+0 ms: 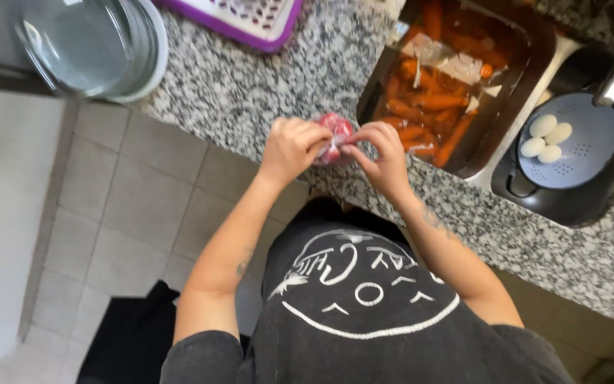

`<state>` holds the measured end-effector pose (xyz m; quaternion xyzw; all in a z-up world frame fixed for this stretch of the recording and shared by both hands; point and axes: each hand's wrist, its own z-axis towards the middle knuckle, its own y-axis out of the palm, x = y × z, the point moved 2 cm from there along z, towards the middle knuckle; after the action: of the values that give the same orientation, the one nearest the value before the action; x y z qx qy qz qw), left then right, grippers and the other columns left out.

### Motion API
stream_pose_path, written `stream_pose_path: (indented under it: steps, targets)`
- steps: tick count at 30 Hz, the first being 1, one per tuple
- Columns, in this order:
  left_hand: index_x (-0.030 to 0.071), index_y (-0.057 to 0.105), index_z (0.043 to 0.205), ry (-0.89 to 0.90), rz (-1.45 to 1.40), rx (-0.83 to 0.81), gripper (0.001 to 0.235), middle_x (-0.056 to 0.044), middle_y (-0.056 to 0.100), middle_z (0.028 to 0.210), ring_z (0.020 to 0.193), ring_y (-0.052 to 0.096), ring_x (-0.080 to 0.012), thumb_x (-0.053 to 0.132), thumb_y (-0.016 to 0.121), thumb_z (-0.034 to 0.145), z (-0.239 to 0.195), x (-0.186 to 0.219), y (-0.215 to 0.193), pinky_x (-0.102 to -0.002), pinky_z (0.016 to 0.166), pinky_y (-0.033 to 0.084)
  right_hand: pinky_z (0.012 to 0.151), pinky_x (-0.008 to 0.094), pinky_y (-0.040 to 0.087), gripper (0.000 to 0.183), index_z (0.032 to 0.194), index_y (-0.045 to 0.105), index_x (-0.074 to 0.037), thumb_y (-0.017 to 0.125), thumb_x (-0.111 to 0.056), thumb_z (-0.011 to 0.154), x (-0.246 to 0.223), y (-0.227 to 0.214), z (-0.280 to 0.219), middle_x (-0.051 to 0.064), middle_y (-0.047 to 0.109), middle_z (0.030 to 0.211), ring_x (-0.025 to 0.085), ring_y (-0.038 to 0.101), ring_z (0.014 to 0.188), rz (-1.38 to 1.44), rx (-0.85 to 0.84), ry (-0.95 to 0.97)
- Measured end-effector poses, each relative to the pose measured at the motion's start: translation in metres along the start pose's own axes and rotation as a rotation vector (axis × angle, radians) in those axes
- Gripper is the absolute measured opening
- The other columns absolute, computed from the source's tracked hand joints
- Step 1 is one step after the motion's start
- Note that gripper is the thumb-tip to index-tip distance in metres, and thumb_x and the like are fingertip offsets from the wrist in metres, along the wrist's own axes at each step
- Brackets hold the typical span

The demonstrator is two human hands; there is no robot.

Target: The person scoops a yellow liquid from a bowl into small plastic containers using a spoon, then seals them with lids. They place the containers on a table with shredded vegetables and later wash cherry tomatoes in a colander.

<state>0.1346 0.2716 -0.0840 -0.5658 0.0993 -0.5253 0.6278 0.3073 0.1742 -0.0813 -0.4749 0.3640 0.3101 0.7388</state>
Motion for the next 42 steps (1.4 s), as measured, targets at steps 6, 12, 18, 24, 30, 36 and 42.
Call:
stream_pose_path:
  steps: [6,12,18,24,30,36,42]
  targets:
    - [0.03,0.058,0.088,0.123,0.219,-0.052,0.006,0.016,0.059,0.087,0.078,0.057,-0.008,0.028,0.062,0.084,0.013,0.014,-0.015,-0.027,0.072,0.037,0.07,0.034,0.049,0.016,0.089,0.066,-0.02,0.073,-0.011,0.079,-0.004,0.004,0.006,-0.004,0.06,0.083,0.02,0.062,0.078,-0.198,-0.107,-0.158]
    - [0.027,0.051,0.084,0.359,0.375,0.047,0.011,0.014,0.051,0.084,0.07,0.05,-0.0075,0.029,0.06,0.09,0.028,0.006,-0.003,-0.024,0.069,0.039,0.074,0.033,0.05,0.018,0.094,0.068,-0.023,0.069,-0.009,0.082,0.009,0.006,0.007,-0.004,0.061,0.089,0.021,0.063,0.084,-0.181,-0.119,-0.114]
    - [0.021,0.048,0.086,0.49,0.296,-0.025,0.012,0.006,0.051,0.09,0.074,0.054,-0.0123,0.03,0.048,0.092,0.038,-0.02,0.003,-0.028,0.073,0.038,0.069,0.036,0.051,0.008,0.092,0.068,-0.016,0.07,-0.014,0.084,-0.014,0.007,0.025,0.001,0.062,0.084,0.024,0.062,0.078,-0.17,-0.005,-0.16]
    - [0.019,0.045,0.086,0.426,0.238,-0.114,0.004,0.002,0.047,0.081,0.068,0.051,-0.0156,0.022,0.046,0.089,0.046,-0.041,-0.015,-0.035,0.07,0.029,0.068,0.036,0.052,0.011,0.092,0.067,-0.014,0.07,-0.01,0.082,-0.035,0.035,0.038,0.005,0.065,0.083,0.025,0.064,0.078,-0.317,0.062,-0.183]
    - [0.017,0.047,0.086,0.394,0.13,-0.19,0.008,0.001,0.048,0.078,0.068,0.051,-0.019,0.025,0.049,0.086,0.043,-0.06,-0.01,-0.037,0.069,0.028,0.069,0.038,0.054,0.016,0.092,0.064,-0.016,0.07,-0.013,0.077,-0.02,0.05,0.044,0.005,0.065,0.083,0.026,0.064,0.082,-0.403,-0.052,-0.077]
    - [0.02,0.046,0.084,0.349,0.111,-0.205,0.01,0.001,0.046,0.074,0.067,0.051,-0.0192,0.029,0.049,0.086,0.042,-0.061,-0.007,-0.038,0.069,0.028,0.071,0.038,0.055,0.018,0.093,0.064,-0.011,0.071,-0.012,0.076,-0.016,0.059,0.043,0.007,0.064,0.083,0.027,0.064,0.084,-0.491,-0.107,-0.092]
    - [0.02,0.052,0.094,0.088,-0.113,-0.505,0.014,0.002,0.053,0.086,0.086,0.055,-0.0233,0.031,0.055,0.086,0.048,-0.069,-0.02,-0.043,0.074,0.031,0.067,0.031,0.053,0.014,0.088,0.057,-0.014,0.064,-0.019,0.077,0.002,0.068,0.037,0.002,0.057,0.079,0.021,0.06,0.076,-0.648,-0.032,-0.306]
